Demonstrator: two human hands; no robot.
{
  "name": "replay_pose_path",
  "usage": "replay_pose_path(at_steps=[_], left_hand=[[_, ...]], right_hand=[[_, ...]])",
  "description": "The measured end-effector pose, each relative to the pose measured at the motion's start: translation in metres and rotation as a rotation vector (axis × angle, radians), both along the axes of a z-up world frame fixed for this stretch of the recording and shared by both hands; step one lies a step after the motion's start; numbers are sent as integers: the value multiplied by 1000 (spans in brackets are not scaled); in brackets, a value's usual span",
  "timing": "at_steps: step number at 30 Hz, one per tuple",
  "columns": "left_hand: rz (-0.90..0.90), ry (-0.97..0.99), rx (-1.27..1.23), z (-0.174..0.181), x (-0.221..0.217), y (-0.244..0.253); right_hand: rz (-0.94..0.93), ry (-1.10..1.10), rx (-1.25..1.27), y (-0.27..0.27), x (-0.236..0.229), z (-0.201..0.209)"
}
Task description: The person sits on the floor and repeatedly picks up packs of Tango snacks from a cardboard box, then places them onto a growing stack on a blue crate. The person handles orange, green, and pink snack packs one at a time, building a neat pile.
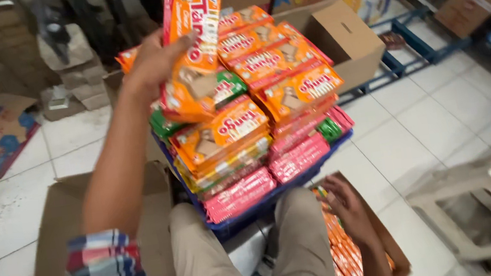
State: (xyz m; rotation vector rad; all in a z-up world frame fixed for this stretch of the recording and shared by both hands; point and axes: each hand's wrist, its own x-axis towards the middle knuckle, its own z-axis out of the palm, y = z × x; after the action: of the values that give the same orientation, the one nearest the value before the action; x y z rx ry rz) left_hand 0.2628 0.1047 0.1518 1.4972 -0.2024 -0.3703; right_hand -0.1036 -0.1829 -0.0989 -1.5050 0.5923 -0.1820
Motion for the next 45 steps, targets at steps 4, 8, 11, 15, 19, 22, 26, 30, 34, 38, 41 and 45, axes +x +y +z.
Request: replay_pose_path(at_steps=[4,8,11,15,19,22,26,30,34,38,41,45], left_hand=[[28,18,228,12,74,17],[-46,-101,532,14,120,24],[-221,-148,721,23,150,19],[-421,-162,962,21,183,1],[-527,-54,914,2,208,-10],[-527,56,920,-4,214,-12],[-500,10,988,2,197,-10],[-685,-75,929,8,182,-6],[-592,-67,1069,23,159,-6],[-602,-114,1035,25,158,-5],[-609,-146,1018,20,166,-3],[-476,-198,1119,21,163,0]], right_hand=[[1,182,-29,7,14,-32],[118,259,-54,4,22,-89],[179,210,-228,3,22,-131],[191,196,-165,-8,20,-169],[233,213,-210,-14,21,-184],[167,272,-212,-12,19,-192],[173,235,-149,-17,14,-196],[204,185,-113,-19,15,-196],[195,198,-123,-16,14,-196],[164,274,-139,-14,17,-189],[149,283,-115,-12,17,-187],[127,212,-90,-11,15,-190]])
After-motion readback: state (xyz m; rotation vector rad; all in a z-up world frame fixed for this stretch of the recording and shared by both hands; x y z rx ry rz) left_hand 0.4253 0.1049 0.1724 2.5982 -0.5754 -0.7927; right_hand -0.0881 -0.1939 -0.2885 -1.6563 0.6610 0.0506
